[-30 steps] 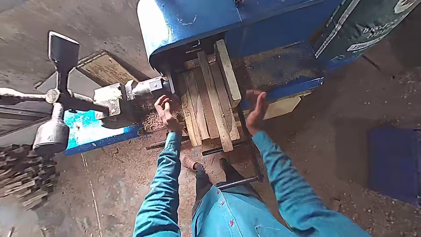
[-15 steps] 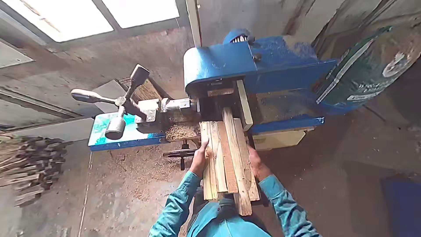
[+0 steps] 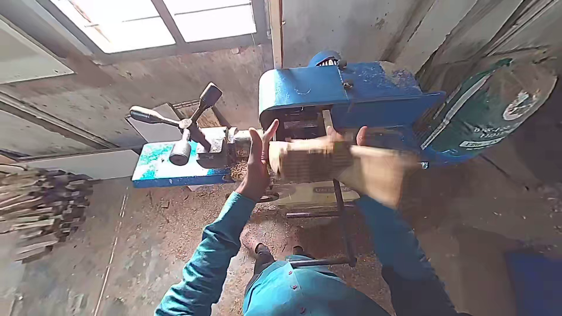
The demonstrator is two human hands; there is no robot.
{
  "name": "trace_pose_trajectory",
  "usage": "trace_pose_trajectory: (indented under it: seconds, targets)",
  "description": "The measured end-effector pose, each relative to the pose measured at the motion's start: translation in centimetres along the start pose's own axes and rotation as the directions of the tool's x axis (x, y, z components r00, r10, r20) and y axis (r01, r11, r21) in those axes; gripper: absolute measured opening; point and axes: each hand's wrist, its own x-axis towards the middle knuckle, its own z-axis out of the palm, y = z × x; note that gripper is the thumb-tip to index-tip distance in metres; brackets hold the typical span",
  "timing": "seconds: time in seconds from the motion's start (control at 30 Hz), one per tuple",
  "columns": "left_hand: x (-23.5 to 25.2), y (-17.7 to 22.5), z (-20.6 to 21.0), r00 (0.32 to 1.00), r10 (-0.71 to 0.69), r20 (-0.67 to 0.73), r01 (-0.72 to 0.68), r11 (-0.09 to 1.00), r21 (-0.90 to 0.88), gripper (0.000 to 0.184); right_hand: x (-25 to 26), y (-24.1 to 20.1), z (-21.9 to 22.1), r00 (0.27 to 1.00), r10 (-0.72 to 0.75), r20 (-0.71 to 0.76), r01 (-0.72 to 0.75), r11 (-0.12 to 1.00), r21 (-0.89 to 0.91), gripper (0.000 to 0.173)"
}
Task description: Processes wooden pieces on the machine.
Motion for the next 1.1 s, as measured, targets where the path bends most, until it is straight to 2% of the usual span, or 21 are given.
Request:
trace_pose_trajectory:
  seconds: [0.03,0.07,0.13,0.17,0.23,0.33,0.4,0.47,0.5,0.57,0.63,0.67,0.73,0.83,0.9,0.97,1.0,1.03,1.07,1.1]
  targets:
    - [-0.3,-1.1,0.2,1.000,-0.026,0.015,0.026,0.999,-0.039,0.071,0.3,2.1,-1.8,0.998,-0.056,-0.024,0.055,0.997,-0.062,0.060]
    - [-0.9,-2.5,0.5,0.999,-0.042,0.011,0.043,0.997,-0.058,0.066,0.8,4.5,-3.8,0.989,-0.072,-0.126,0.055,0.990,-0.131,0.060]
    - [-1.7,-6.6,1.4,0.993,-0.048,-0.104,0.033,0.989,-0.141,0.063,1.0,8.1,-7.4,0.956,-0.044,-0.291,-0.052,0.947,-0.316,0.062]
    - [-2.2,-9.0,1.6,0.985,-0.071,-0.156,0.041,0.981,-0.190,0.066,0.9,9.5,-8.0,0.927,-0.041,-0.374,-0.088,0.943,-0.321,0.062]
    - [-2.7,-13.2,1.5,0.968,-0.119,-0.220,0.064,0.967,-0.245,0.072,0.7,12.3,-8.4,0.865,-0.090,-0.493,-0.053,0.961,-0.270,0.056]
    - [-2.3,-18.1,0.2,0.966,-0.131,-0.222,0.077,0.969,-0.237,0.086,0.3,15.4,-10.0,0.886,-0.106,-0.452,-0.042,0.951,-0.305,0.056]
    - [-1.1,-20.0,-1.1,0.970,-0.097,-0.224,0.068,0.988,-0.137,0.085,1.7,16.8,-11.6,0.864,-0.149,-0.482,-0.103,0.883,-0.457,0.056]
    - [0.6,-21.3,-2.1,0.962,-0.062,-0.268,0.081,0.995,0.063,0.072,3.0,17.1,-12.1,0.778,-0.166,-0.606,-0.240,0.813,-0.531,0.050]
    - [1.2,-21.8,-2.1,0.948,-0.058,-0.314,0.112,0.981,0.159,0.065,2.9,17.1,-12.2,0.767,-0.140,-0.627,-0.296,0.789,-0.538,0.049]
    - [2.5,-22.5,-1.4,0.911,-0.026,-0.411,0.159,0.943,0.291,0.055,2.0,16.5,-12.8,0.819,0.001,-0.574,-0.362,0.777,-0.515,0.051]
    - [2.9,-22.6,-0.6,0.856,-0.006,-0.517,0.201,0.925,0.323,0.046,0.5,16.4,-13.2,0.868,0.168,-0.467,-0.407,0.778,-0.479,0.066]
    - [3.2,-22.5,-0.5,0.837,-0.004,-0.548,0.210,0.926,0.314,0.044,0.4,16.5,-13.3,0.871,0.179,-0.457,-0.398,0.802,-0.445,0.066]
    - [4.0,-22.1,-0.8,0.814,0.007,-0.581,0.228,0.916,0.331,0.043,1.4,17.1,-13.5,0.844,0.114,-0.524,-0.359,0.845,-0.396,0.061]
    - [6.0,-20.8,-1.5,0.780,-0.032,-0.626,0.303,0.894,0.331,0.055,3.6,17.2,-13.8,0.812,0.082,-0.577,-0.399,0.801,-0.447,0.062]
    - [7.1,-19.8,-1.3,0.750,-0.092,-0.656,0.353,0.893,0.279,0.062,4.0,16.1,-13.6,0.823,0.043,-0.566,-0.452,0.654,-0.606,0.065]
    - [7.0,-18.4,-1.6,0.812,-0.085,-0.577,0.351,0.862,0.367,0.071,3.7,13.9,-12.3,0.886,-0.069,-0.458,-0.388,0.431,-0.815,0.057]
    - [6.2,-17.5,-1.7,0.879,-0.045,-0.476,0.303,0.821,0.483,0.080,3.1,12.7,-11.5,0.926,-0.141,-0.350,-0.302,0.280,-0.911,0.051]
    - [4.6,-16.6,-1.4,0.946,0.009,-0.325,0.208,0.752,0.625,0.092,2.0,11.9,-10.7,0.955,-0.206,-0.214,-0.197,0.102,-0.975,0.053]
    - [2.7,-15.9,-0.6,0.986,0.047,-0.159,0.092,0.647,0.757,0.107,0.7,11.1,-10.1,0.974,-0.206,-0.090,-0.110,-0.086,-0.990,0.067]
    - [0.7,-15.3,0.9,0.999,0.040,-0.014,-0.007,0.498,0.867,0.125,-0.2,10.4,-9.7,0.990,-0.139,-0.014,-0.050,-0.260,-0.964,0.086]
